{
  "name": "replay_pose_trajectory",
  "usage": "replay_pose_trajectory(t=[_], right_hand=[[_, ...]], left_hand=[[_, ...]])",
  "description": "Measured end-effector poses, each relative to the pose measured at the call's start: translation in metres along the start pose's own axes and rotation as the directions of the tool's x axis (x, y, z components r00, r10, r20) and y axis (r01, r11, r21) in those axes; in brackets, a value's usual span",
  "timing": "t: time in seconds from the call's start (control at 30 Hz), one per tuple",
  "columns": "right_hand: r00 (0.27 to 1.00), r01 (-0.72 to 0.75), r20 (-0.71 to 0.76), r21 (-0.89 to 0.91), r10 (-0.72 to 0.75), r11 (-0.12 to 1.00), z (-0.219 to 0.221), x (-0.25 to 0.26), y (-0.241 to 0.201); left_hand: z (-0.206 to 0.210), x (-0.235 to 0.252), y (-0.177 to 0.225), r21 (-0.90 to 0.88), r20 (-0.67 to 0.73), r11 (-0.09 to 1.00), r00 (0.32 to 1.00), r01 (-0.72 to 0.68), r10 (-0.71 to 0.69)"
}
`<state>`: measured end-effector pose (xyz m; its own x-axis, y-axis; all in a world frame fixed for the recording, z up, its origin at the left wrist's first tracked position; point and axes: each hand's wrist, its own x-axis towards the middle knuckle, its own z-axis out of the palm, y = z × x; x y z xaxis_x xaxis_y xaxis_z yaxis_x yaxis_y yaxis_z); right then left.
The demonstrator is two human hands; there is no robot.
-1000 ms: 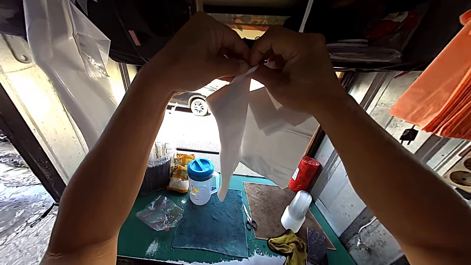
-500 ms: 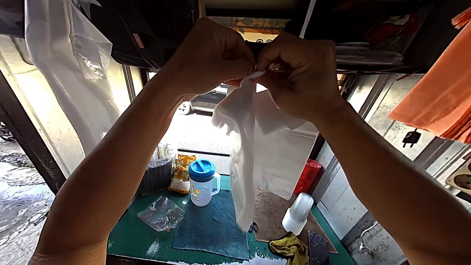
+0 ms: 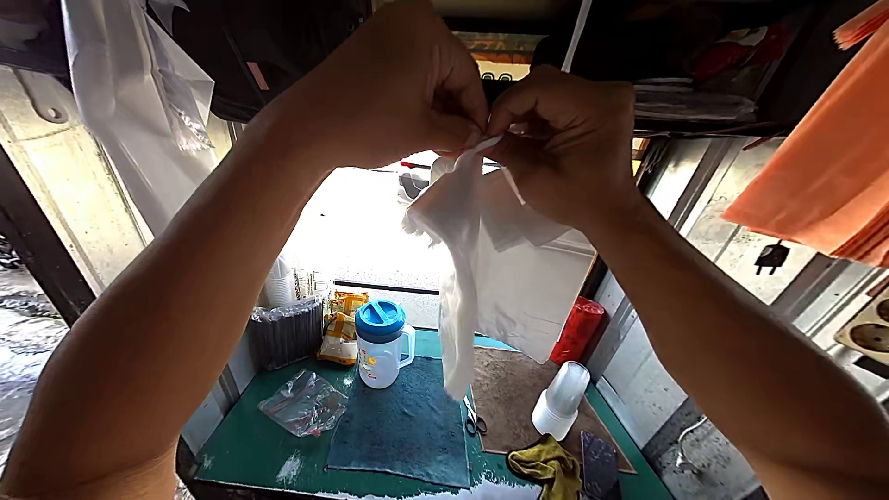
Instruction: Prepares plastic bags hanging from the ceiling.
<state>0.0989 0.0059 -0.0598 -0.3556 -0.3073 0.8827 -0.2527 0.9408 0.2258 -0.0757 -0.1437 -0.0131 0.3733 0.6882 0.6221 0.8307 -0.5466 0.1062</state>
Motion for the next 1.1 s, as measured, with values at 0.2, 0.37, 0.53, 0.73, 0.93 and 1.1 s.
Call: replay_pose_trajectory(t=[0.2, 0.37, 0.53, 0.73, 0.93, 1.1], right_hand=[[0.999, -0.025, -0.024, 0.021, 0.025, 0.999, 0.005, -0.003, 0.001], [0.999, -0.021, -0.031, 0.023, 0.022, 1.000, 0.003, -0.001, 0.000], [1.000, -0.003, 0.007, 0.012, 0.003, 1.000, 0.002, -0.003, -0.003], [0.999, 0.016, 0.053, -0.054, -0.013, 0.998, -0.001, -0.003, -0.001], [0.998, 0.046, 0.050, -0.090, -0.042, 0.995, -0.001, -0.004, 0.000], [0.998, 0.061, 0.033, -0.167, -0.056, 0.984, 0.001, -0.005, -0.001]], left_hand=[[0.001, 0.008, 0.013, 0.229, 0.079, 0.973, 0.996, 0.028, -0.047], [0.004, 0.009, 0.006, 0.213, 0.054, 0.977, 0.998, -0.028, 0.017], [0.020, 0.002, -0.013, -0.002, -0.059, 0.986, 0.984, -0.170, 0.169], [0.029, -0.004, -0.026, -0.173, -0.112, 0.972, 0.983, -0.161, 0.143], [0.020, -0.006, -0.019, -0.162, -0.098, 0.983, 0.993, -0.086, 0.071], [0.012, -0.003, -0.006, 0.093, -0.024, 0.996, 1.000, -0.013, 0.015]])
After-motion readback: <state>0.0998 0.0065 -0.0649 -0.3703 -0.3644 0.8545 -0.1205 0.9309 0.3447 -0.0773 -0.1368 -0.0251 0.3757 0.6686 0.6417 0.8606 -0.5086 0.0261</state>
